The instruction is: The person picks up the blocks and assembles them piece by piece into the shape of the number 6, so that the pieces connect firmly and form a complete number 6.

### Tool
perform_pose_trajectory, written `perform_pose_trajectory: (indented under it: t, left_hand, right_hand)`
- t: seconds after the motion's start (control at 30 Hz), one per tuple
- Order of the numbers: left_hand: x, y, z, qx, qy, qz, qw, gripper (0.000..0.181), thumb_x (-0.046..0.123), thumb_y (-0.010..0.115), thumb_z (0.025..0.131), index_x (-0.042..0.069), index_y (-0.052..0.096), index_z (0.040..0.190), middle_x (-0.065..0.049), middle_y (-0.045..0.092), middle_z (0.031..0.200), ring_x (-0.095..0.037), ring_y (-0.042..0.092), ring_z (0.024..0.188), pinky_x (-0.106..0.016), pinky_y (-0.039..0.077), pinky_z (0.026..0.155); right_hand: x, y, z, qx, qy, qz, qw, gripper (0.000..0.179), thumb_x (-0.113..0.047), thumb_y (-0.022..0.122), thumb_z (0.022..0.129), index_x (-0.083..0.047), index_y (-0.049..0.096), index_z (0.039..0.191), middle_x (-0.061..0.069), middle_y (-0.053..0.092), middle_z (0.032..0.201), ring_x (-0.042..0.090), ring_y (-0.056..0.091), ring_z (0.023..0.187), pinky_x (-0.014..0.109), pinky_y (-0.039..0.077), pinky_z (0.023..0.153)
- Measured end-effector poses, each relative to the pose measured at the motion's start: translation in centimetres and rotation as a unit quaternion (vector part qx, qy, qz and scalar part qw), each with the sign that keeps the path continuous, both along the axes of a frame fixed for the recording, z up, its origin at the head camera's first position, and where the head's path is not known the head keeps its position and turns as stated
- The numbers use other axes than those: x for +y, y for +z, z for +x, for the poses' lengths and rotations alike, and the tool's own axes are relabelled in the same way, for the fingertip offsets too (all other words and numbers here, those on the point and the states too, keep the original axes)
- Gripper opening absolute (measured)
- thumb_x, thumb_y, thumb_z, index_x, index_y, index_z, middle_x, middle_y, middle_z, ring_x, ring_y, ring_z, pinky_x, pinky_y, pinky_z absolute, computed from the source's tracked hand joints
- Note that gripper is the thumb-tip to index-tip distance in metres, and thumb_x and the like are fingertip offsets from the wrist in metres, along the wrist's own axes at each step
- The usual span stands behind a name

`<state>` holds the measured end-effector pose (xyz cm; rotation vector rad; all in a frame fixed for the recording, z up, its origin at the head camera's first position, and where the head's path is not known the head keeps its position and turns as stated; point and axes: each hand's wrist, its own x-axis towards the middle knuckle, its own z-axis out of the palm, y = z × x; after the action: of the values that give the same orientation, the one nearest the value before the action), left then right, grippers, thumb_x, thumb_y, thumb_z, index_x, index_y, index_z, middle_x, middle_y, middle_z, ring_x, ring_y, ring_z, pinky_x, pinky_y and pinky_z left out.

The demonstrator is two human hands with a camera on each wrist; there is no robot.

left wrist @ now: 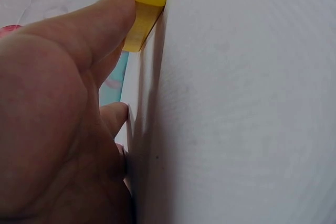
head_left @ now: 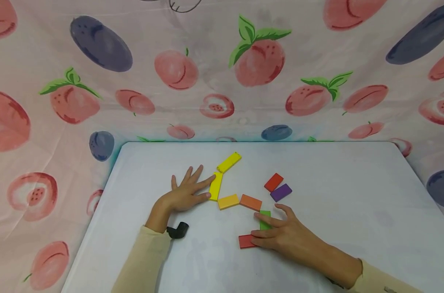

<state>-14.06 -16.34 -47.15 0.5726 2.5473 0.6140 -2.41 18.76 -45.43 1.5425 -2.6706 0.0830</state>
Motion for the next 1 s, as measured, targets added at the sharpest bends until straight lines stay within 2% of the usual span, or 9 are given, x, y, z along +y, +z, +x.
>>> perform_pose_trajectory:
  t: [0.17,0.4,1.0]
  left_hand:
    - [0.02,0.06,0.00,-0.001,0.000,0.000,1.0000,0.063,0.054,0.053,0.101,0.043,0.031,0.159,-0.001,-0.004,0.174,-0.034,-0.015,0.159,-0.077,-0.019,0.111]
    - [0.10,0.15,0.05,-0.002,0.002,-0.002,1.0000,0.063,0.054,0.054,0.101,0.043,0.031,0.158,-0.001,-0.004,0.174,-0.034,-0.015,0.159,-0.077,-0.019,0.111]
    - [0.17,-0.07,-0.04,-0.001,0.005,-0.013,0.9999,0.063,0.056,0.053,0.100,0.045,0.030,0.158,0.000,-0.005,0.174,-0.034,-0.015,0.159,-0.076,-0.019,0.112]
  right_hand:
    - [0.07,0.13,0.03,0.003,0.001,-0.009,1.0000,0.058,-0.016,0.085,0.082,-0.040,0.069,0.132,-0.021,0.071,0.126,0.021,0.056,0.138,0.068,0.034,0.104]
    - [0.15,0.12,-0.02,0.019,0.005,-0.051,0.9985,0.051,-0.015,0.090,0.076,-0.037,0.077,0.119,-0.019,0.075,0.115,0.018,0.063,0.130,0.066,0.033,0.105]
    - [0.32,0.04,-0.03,0.022,-0.002,-0.059,0.9980,0.049,-0.016,0.090,0.075,-0.038,0.078,0.117,-0.021,0.076,0.111,0.016,0.066,0.126,0.066,0.036,0.104]
